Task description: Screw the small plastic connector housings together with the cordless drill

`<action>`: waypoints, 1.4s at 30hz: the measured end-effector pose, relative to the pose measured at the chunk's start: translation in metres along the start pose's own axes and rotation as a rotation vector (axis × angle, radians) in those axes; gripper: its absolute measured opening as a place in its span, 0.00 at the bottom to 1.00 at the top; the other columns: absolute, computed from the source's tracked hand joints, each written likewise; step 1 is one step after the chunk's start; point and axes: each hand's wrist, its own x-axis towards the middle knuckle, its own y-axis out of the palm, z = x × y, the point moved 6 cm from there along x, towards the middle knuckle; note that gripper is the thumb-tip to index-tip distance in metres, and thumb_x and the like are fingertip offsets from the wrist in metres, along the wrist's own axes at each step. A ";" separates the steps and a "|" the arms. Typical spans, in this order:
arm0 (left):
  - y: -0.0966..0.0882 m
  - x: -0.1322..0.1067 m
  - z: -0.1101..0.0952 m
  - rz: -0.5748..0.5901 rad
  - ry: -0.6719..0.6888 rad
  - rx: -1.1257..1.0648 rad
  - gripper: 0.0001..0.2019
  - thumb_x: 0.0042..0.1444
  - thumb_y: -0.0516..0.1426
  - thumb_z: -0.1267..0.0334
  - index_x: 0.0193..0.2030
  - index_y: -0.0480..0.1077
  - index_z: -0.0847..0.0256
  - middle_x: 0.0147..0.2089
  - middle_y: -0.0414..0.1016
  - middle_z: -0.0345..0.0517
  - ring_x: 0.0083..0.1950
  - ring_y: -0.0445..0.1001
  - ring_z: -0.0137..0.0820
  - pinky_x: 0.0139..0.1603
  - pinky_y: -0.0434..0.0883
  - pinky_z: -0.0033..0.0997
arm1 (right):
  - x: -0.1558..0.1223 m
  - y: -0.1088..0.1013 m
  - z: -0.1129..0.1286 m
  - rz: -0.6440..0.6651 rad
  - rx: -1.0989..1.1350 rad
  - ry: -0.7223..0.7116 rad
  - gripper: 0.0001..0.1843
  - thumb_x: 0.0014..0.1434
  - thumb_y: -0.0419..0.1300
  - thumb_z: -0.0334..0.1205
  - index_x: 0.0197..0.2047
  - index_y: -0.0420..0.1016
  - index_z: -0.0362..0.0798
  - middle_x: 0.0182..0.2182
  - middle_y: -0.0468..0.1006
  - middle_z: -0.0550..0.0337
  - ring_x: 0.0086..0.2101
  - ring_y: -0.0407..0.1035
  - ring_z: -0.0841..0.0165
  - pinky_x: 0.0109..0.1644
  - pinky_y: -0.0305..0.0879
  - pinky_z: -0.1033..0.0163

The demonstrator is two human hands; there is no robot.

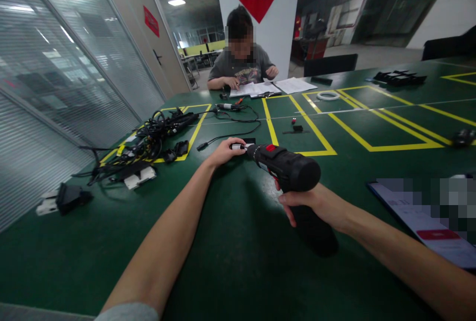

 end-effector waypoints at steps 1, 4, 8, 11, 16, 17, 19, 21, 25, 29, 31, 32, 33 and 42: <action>0.000 0.000 0.000 -0.002 0.000 -0.003 0.20 0.47 0.65 0.55 0.46 0.77 0.60 0.49 0.78 0.47 0.48 0.73 0.38 0.52 0.69 0.38 | -0.001 0.000 0.001 -0.002 0.002 0.007 0.09 0.56 0.63 0.43 0.34 0.71 0.46 0.22 0.76 0.62 0.23 0.71 0.67 0.33 0.66 0.60; 0.000 0.000 0.000 -0.012 0.003 -0.006 0.18 0.49 0.64 0.54 0.45 0.77 0.60 0.49 0.78 0.47 0.49 0.74 0.39 0.54 0.68 0.38 | -0.001 0.001 0.002 -0.006 -0.009 0.005 0.09 0.55 0.63 0.42 0.35 0.71 0.46 0.22 0.75 0.62 0.23 0.71 0.68 0.32 0.66 0.60; -0.001 0.000 0.000 -0.021 0.011 -0.001 0.17 0.50 0.63 0.54 0.45 0.78 0.59 0.49 0.79 0.47 0.51 0.73 0.40 0.57 0.67 0.39 | -0.001 0.001 0.001 -0.005 -0.012 -0.012 0.09 0.56 0.63 0.43 0.36 0.71 0.46 0.22 0.75 0.62 0.23 0.71 0.68 0.32 0.66 0.60; 0.000 0.000 -0.001 -0.022 0.016 -0.002 0.16 0.50 0.63 0.55 0.45 0.78 0.59 0.49 0.79 0.47 0.51 0.73 0.40 0.57 0.67 0.40 | 0.000 0.002 0.000 0.005 -0.028 -0.012 0.10 0.56 0.63 0.43 0.36 0.71 0.46 0.23 0.76 0.62 0.24 0.71 0.67 0.33 0.67 0.60; 0.001 -0.001 -0.003 -0.015 0.024 -0.004 0.16 0.51 0.63 0.55 0.45 0.78 0.60 0.48 0.79 0.47 0.52 0.74 0.40 0.57 0.67 0.40 | -0.001 0.002 0.002 -0.009 -0.041 -0.012 0.10 0.54 0.64 0.44 0.34 0.70 0.46 0.22 0.75 0.62 0.23 0.71 0.67 0.32 0.67 0.60; 0.001 -0.001 -0.004 -0.013 0.026 -0.002 0.16 0.51 0.63 0.55 0.44 0.78 0.60 0.48 0.79 0.47 0.52 0.74 0.40 0.57 0.67 0.40 | -0.001 0.002 0.002 -0.009 -0.042 -0.008 0.10 0.54 0.64 0.43 0.34 0.70 0.46 0.22 0.75 0.62 0.23 0.71 0.67 0.32 0.67 0.60; 0.000 0.000 -0.004 -0.013 0.028 0.006 0.16 0.50 0.63 0.54 0.44 0.78 0.60 0.48 0.79 0.47 0.51 0.74 0.40 0.57 0.67 0.40 | -0.001 0.003 0.001 -0.008 -0.039 0.000 0.10 0.54 0.64 0.43 0.34 0.71 0.46 0.22 0.75 0.62 0.23 0.71 0.68 0.32 0.66 0.60; 0.000 0.000 -0.004 -0.016 0.025 0.015 0.17 0.50 0.63 0.54 0.45 0.78 0.59 0.48 0.79 0.47 0.51 0.74 0.40 0.57 0.67 0.40 | -0.001 0.003 0.000 -0.008 -0.024 0.007 0.10 0.54 0.64 0.43 0.35 0.71 0.46 0.22 0.75 0.62 0.23 0.70 0.68 0.31 0.66 0.60; -0.001 -0.001 -0.005 -0.021 0.016 0.021 0.17 0.50 0.63 0.55 0.45 0.78 0.59 0.48 0.79 0.47 0.50 0.74 0.40 0.56 0.67 0.40 | -0.001 0.003 0.000 -0.013 -0.002 0.000 0.12 0.53 0.65 0.43 0.37 0.70 0.47 0.22 0.75 0.63 0.23 0.71 0.68 0.31 0.67 0.60; 0.000 -0.002 -0.006 -0.019 0.008 0.018 0.18 0.50 0.63 0.55 0.46 0.78 0.60 0.48 0.79 0.47 0.49 0.74 0.40 0.56 0.67 0.40 | -0.001 0.003 0.001 0.002 -0.040 -0.008 0.11 0.55 0.64 0.44 0.35 0.71 0.46 0.23 0.75 0.62 0.24 0.71 0.67 0.33 0.67 0.60; 0.000 -0.003 -0.006 -0.021 0.003 0.016 0.18 0.50 0.63 0.54 0.46 0.78 0.61 0.49 0.79 0.48 0.49 0.74 0.40 0.56 0.68 0.40 | -0.002 0.002 0.001 0.002 -0.049 -0.007 0.10 0.55 0.64 0.44 0.34 0.71 0.46 0.23 0.75 0.62 0.24 0.71 0.67 0.33 0.67 0.59; 0.000 -0.003 -0.006 -0.021 0.002 0.015 0.18 0.50 0.63 0.54 0.46 0.78 0.61 0.49 0.79 0.48 0.49 0.74 0.40 0.55 0.68 0.40 | -0.002 0.002 0.001 0.001 -0.046 -0.004 0.11 0.55 0.64 0.44 0.34 0.71 0.46 0.23 0.75 0.62 0.24 0.71 0.68 0.33 0.67 0.59; 0.000 -0.003 -0.006 -0.021 0.002 0.014 0.18 0.50 0.63 0.54 0.46 0.78 0.61 0.49 0.79 0.48 0.49 0.74 0.40 0.55 0.68 0.40 | -0.002 0.002 0.001 0.000 -0.041 0.000 0.11 0.55 0.64 0.44 0.34 0.71 0.46 0.23 0.75 0.62 0.24 0.71 0.67 0.33 0.67 0.59; 0.000 -0.003 -0.006 -0.017 0.005 -0.005 0.17 0.50 0.63 0.55 0.45 0.78 0.60 0.48 0.79 0.47 0.49 0.74 0.39 0.55 0.68 0.40 | -0.002 0.003 0.002 -0.005 -0.012 0.009 0.11 0.54 0.65 0.42 0.37 0.70 0.46 0.23 0.75 0.62 0.25 0.71 0.67 0.33 0.67 0.59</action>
